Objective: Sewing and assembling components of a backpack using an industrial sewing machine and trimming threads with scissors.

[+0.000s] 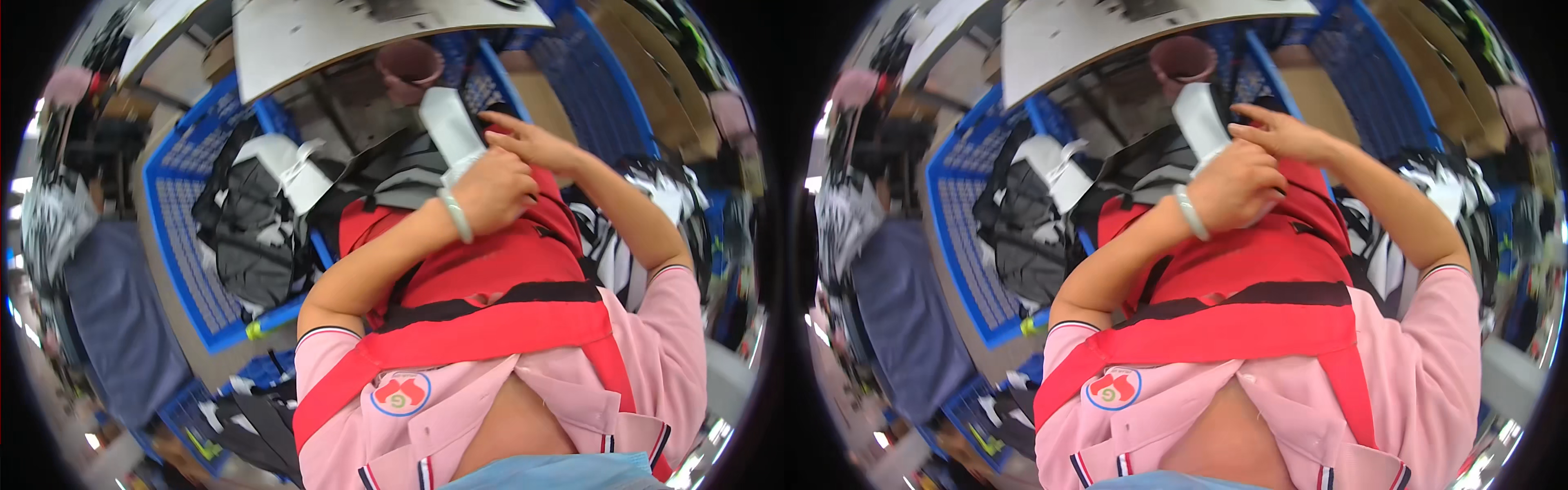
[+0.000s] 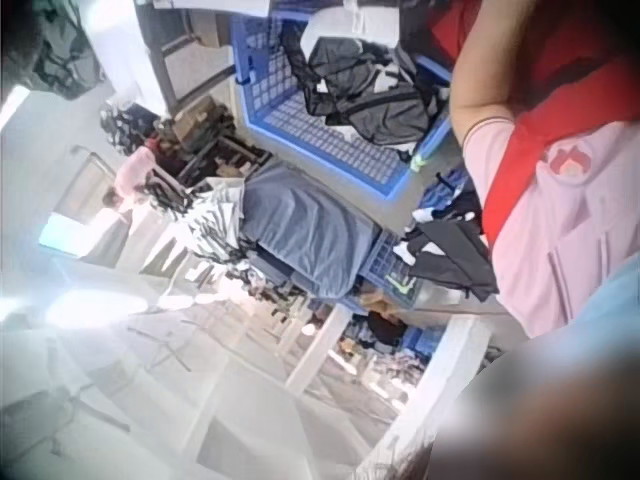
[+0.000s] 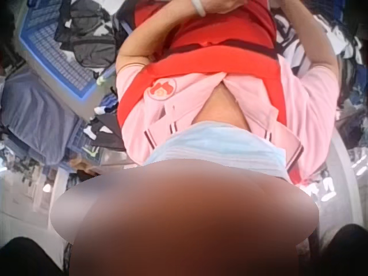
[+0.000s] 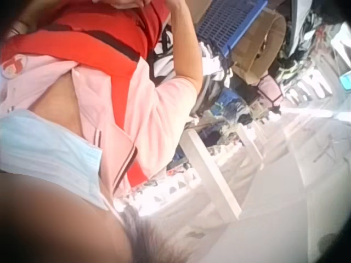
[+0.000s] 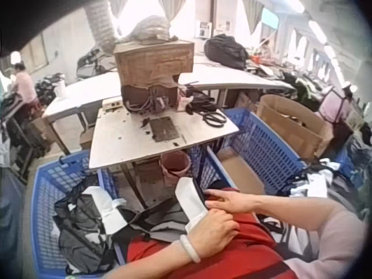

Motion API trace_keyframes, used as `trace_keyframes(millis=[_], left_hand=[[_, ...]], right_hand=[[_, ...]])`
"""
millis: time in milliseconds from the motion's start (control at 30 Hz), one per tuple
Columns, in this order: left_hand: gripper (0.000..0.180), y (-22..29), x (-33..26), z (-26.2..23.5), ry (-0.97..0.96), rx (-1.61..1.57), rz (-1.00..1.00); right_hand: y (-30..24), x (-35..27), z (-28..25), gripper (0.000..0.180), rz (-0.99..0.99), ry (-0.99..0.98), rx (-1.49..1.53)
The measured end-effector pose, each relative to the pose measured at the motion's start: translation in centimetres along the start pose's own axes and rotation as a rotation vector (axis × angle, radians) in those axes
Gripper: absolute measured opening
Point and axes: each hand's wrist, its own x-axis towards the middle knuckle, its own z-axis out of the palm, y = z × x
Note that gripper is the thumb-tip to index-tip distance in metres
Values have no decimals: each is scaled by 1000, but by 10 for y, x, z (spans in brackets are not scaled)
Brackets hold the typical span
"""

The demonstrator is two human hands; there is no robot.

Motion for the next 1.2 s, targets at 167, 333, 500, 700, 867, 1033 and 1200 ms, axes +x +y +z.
trace_keyframes(millis=[167, 333, 500, 700, 867, 1033, 1200], left_hand=[[24, 15, -50, -2, 276, -126, -174], [22, -59, -147, -86, 457, 257, -632], [27, -138, -223, -132, -156, 851, -848], [28, -122, -211, -154, -619, 831, -1080], [30, -115, -223, -173, 33, 327, -1318], [13, -34, -166, -164, 419, -26, -1162], [15, 58, -44, -146, 67, 4, -730]], right_hand=[[-15, 41, 36, 54, 219, -232, 289], [11, 41, 36, 42, 72, -293, 182], [-4, 53, 11, 35, -92, -49, 163], [24, 83, -7, 25, -312, 613, 111], [135, 111, 32, 41, -193, 451, -405], [54, 103, 32, 33, -437, 161, -182], [-110, 44, 12, 26, -1019, 22, 47]])
